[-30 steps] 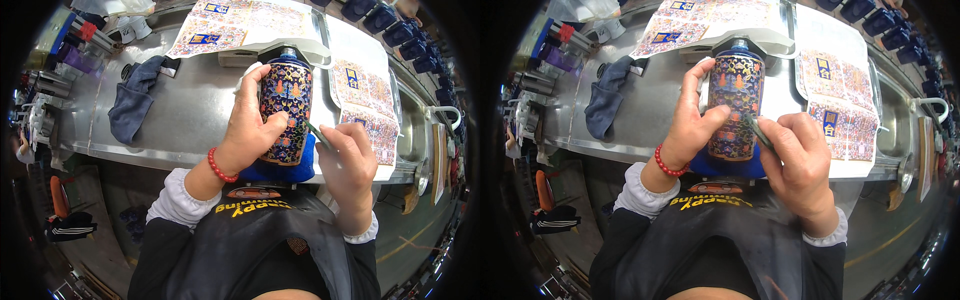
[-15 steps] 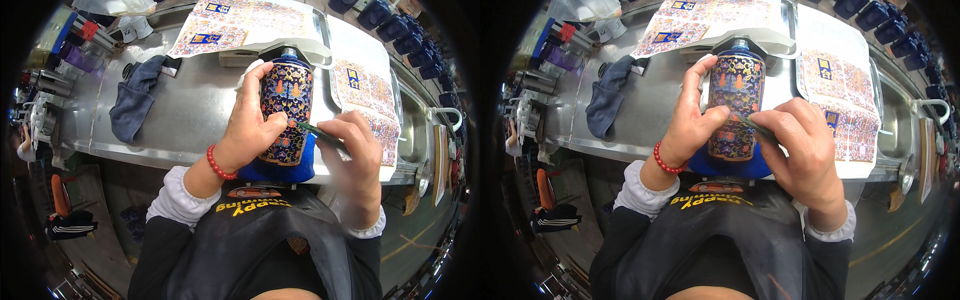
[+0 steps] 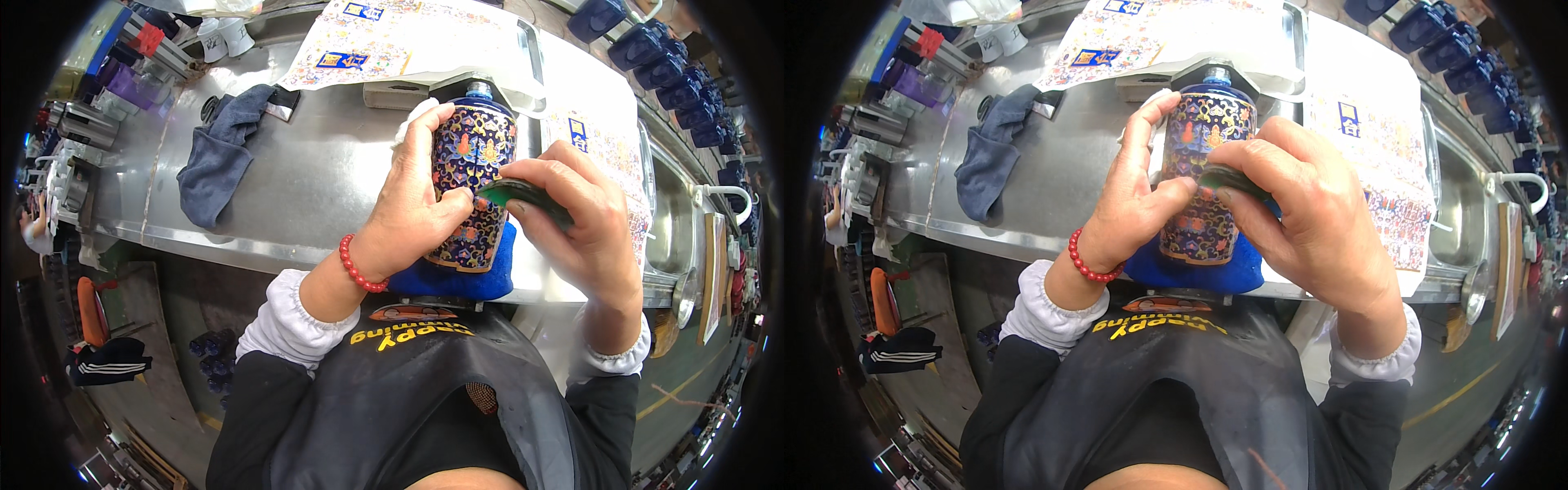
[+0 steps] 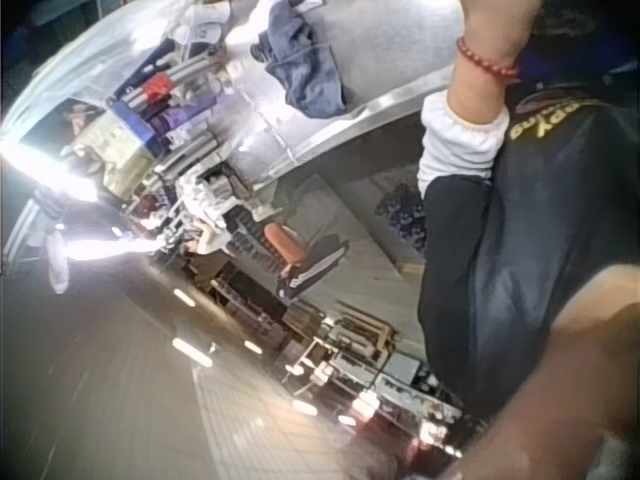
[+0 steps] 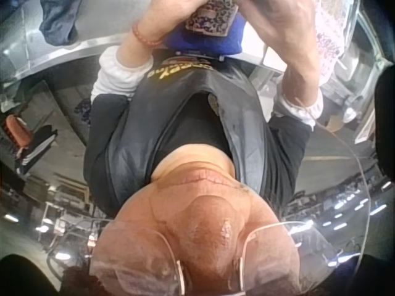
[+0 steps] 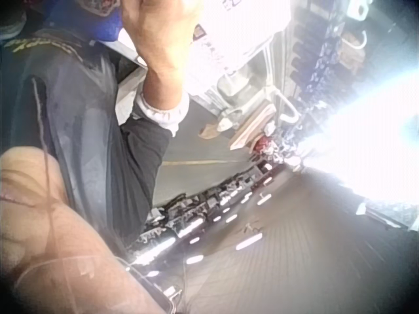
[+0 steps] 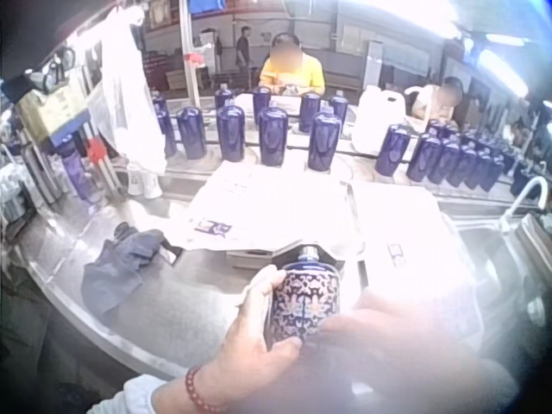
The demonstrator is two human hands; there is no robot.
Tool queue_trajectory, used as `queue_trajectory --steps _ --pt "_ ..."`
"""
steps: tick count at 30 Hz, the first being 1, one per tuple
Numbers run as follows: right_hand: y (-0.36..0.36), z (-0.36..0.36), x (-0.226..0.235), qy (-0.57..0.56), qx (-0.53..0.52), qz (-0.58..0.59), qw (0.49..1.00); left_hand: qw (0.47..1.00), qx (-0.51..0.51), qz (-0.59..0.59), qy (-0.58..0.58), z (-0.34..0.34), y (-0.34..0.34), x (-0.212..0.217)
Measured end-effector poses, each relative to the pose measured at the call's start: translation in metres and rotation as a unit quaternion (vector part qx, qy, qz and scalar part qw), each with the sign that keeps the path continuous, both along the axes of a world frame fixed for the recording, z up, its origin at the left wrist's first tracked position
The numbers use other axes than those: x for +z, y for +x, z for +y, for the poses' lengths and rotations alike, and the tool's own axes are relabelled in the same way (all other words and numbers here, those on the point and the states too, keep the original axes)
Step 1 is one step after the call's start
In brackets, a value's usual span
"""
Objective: The person holds a decorated bottle and uses a green sponge to rub its surface repeatedly. The person rotates the bottle to access different sides and continues polishing until the end of the clip.
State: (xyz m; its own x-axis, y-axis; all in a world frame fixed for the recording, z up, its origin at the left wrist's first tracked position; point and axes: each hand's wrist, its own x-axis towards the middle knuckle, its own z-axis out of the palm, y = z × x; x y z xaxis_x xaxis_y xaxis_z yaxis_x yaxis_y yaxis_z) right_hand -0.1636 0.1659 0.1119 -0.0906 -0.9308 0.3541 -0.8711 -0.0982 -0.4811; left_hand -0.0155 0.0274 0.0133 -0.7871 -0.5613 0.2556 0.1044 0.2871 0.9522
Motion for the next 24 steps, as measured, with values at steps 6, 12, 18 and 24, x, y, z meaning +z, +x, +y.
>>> queue_trajectory --steps 6,12,18,24 --pt "-0.001 0.005 0.001 0.008 -0.015 -0.013 1.0 0.999 -0.012 0.018 0.045 0.001 -0.001 0.004" --pt "0.0 0.011 -0.002 0.0 -0.029 -0.019 0.999 1.0 0.013 -0.009 -0.013 0.003 -0.001 0.006" --pt "-0.003 0.01 -0.002 -0.006 -0.022 -0.037 0.999 1.0 0.021 -0.001 -0.023 0.003 -0.005 0.004" --pt "-0.006 0.003 -0.002 0.0 -0.005 -0.037 0.999 0.999 0.015 -0.018 -0.025 0.004 -0.003 0.006"
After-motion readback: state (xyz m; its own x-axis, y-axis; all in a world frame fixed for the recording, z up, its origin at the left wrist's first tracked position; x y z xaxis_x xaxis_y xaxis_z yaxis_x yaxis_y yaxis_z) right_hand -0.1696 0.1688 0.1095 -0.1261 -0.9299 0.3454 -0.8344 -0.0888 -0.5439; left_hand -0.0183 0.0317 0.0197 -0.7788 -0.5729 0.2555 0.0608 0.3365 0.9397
